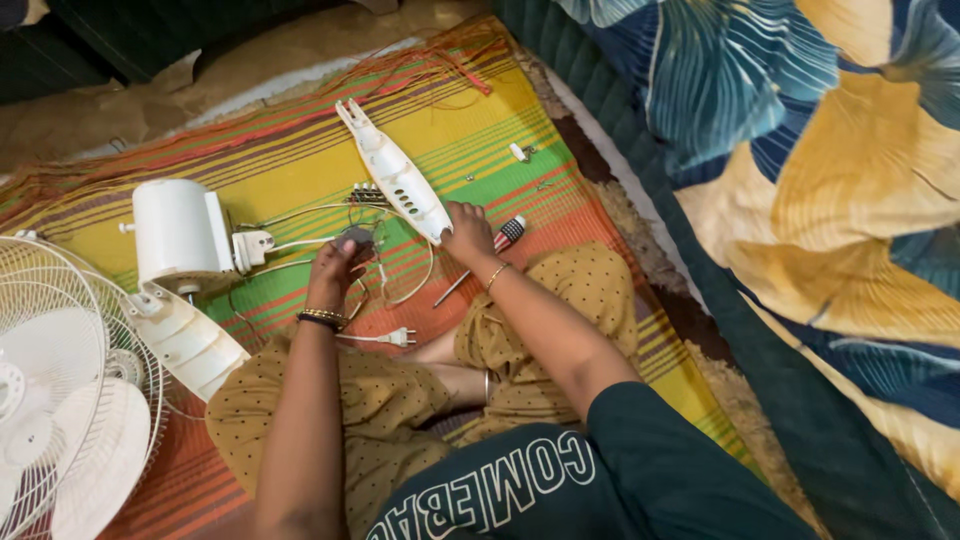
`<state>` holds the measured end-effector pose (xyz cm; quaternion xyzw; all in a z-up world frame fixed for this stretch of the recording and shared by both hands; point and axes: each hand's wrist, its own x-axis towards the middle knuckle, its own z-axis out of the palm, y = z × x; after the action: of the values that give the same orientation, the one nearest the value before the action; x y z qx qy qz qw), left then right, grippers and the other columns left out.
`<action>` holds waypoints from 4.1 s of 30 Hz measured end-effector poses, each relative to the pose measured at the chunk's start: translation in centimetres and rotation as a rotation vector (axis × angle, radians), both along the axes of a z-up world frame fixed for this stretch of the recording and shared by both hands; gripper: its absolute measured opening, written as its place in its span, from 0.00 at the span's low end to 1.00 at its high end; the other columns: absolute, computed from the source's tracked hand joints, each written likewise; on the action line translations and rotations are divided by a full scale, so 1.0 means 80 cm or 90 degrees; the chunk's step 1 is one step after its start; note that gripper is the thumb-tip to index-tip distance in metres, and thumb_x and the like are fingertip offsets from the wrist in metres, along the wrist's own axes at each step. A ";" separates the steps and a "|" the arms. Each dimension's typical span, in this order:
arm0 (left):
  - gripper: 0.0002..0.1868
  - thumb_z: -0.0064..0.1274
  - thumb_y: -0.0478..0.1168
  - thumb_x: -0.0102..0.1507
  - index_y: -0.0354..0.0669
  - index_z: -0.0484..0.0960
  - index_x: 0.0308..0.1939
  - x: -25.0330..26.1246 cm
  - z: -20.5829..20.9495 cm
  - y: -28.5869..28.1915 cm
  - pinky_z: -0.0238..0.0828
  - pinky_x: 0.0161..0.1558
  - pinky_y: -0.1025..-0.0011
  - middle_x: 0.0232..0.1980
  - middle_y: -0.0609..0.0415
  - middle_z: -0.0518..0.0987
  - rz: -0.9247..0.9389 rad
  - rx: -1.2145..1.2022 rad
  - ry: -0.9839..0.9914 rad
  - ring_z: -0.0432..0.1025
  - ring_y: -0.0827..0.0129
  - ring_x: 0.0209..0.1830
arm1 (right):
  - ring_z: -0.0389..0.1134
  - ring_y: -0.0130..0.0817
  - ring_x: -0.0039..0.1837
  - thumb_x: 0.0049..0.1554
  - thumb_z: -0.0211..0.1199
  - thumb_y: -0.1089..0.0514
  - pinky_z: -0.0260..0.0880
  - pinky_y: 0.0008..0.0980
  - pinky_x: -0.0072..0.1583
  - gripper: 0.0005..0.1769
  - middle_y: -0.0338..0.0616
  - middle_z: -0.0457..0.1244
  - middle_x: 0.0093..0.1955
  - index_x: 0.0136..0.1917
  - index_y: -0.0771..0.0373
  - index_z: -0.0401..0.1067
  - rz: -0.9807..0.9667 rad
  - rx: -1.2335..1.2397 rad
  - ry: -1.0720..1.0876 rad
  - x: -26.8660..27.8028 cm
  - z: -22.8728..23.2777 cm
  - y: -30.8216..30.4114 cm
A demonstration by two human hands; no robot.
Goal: The person disassembles a white plastic fan housing using a screwdriver, then places a small black electronic component and a capacitor into the housing. They connect wires to the component and secure it with screws before reattaching the housing cover.
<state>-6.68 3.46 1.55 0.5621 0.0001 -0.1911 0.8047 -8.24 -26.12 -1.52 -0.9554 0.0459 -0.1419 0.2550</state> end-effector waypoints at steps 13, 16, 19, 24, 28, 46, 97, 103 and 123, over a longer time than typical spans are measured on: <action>0.25 0.67 0.61 0.59 0.46 0.77 0.36 -0.043 0.012 -0.018 0.64 0.34 0.76 0.31 0.61 0.77 0.146 0.261 -0.111 0.67 0.76 0.29 | 0.69 0.47 0.57 0.52 0.67 0.60 0.69 0.43 0.60 0.14 0.46 0.70 0.49 0.53 0.60 0.76 0.158 0.218 -0.102 -0.057 0.045 0.006; 0.27 0.70 0.62 0.57 0.44 0.77 0.34 -0.048 0.027 -0.033 0.64 0.35 0.75 0.31 0.61 0.75 0.149 0.280 -0.189 0.66 0.76 0.31 | 0.72 0.42 0.53 0.54 0.68 0.59 0.73 0.37 0.56 0.11 0.46 0.71 0.48 0.52 0.61 0.76 0.213 0.289 -0.082 -0.059 0.048 0.008; 0.26 0.75 0.59 0.59 0.43 0.82 0.34 -0.055 0.044 -0.041 0.66 0.42 0.71 0.40 0.56 0.75 0.231 0.445 -0.444 0.69 0.71 0.38 | 0.73 0.34 0.50 0.58 0.68 0.58 0.74 0.31 0.54 0.11 0.44 0.71 0.47 0.53 0.62 0.76 0.244 0.404 -0.064 -0.053 0.045 0.007; 0.26 0.74 0.60 0.58 0.43 0.80 0.31 -0.040 0.080 -0.066 0.68 0.38 0.72 0.37 0.58 0.73 0.288 0.484 -0.412 0.70 0.71 0.36 | 0.71 0.26 0.52 0.57 0.67 0.60 0.72 0.27 0.56 0.15 0.36 0.71 0.50 0.58 0.63 0.75 0.267 0.738 -0.066 -0.023 0.048 -0.001; 0.30 0.70 0.63 0.56 0.45 0.71 0.26 -0.014 0.114 -0.092 0.65 0.29 0.75 0.25 0.61 0.73 0.265 0.357 -0.215 0.67 0.76 0.25 | 0.68 0.25 0.44 0.57 0.65 0.61 0.65 0.25 0.45 0.14 0.37 0.70 0.48 0.57 0.60 0.74 0.100 0.928 -0.010 -0.009 0.076 -0.013; 0.21 0.64 0.53 0.65 0.45 0.72 0.29 0.107 0.086 -0.090 0.66 0.25 0.78 0.27 0.61 0.75 0.321 0.173 -0.259 0.67 0.80 0.24 | 0.69 0.36 0.47 0.56 0.64 0.57 0.67 0.31 0.47 0.15 0.44 0.70 0.49 0.56 0.63 0.74 0.049 0.625 0.130 0.031 0.049 -0.052; 0.34 0.61 0.35 0.58 0.47 0.69 0.68 0.078 0.029 -0.068 0.74 0.52 0.62 0.59 0.49 0.75 0.064 0.461 -0.248 0.76 0.57 0.47 | 0.70 0.39 0.53 0.51 0.75 0.64 0.74 0.34 0.51 0.24 0.46 0.62 0.55 0.56 0.65 0.66 0.305 0.237 -0.005 0.127 0.103 0.042; 0.28 0.62 0.44 0.61 0.50 0.72 0.64 0.065 0.008 -0.080 0.73 0.53 0.56 0.59 0.45 0.75 0.019 0.631 -0.273 0.74 0.48 0.55 | 0.72 0.39 0.47 0.51 0.77 0.59 0.70 0.39 0.47 0.30 0.47 0.62 0.56 0.60 0.63 0.62 0.143 0.096 -0.036 0.135 0.095 0.057; 0.09 0.58 0.40 0.62 0.55 0.88 0.45 0.130 -0.008 -0.096 0.75 0.42 0.63 0.47 0.57 0.80 0.295 0.594 -0.282 0.77 0.60 0.44 | 0.70 0.44 0.51 0.51 0.79 0.54 0.72 0.41 0.51 0.25 0.45 0.64 0.52 0.57 0.61 0.71 0.077 0.080 -0.076 0.150 0.104 0.047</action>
<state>3.73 -4.23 0.87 0.8701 0.0392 0.1335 0.4728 3.76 -22.39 6.77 -0.9283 -0.0181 -0.1801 0.3249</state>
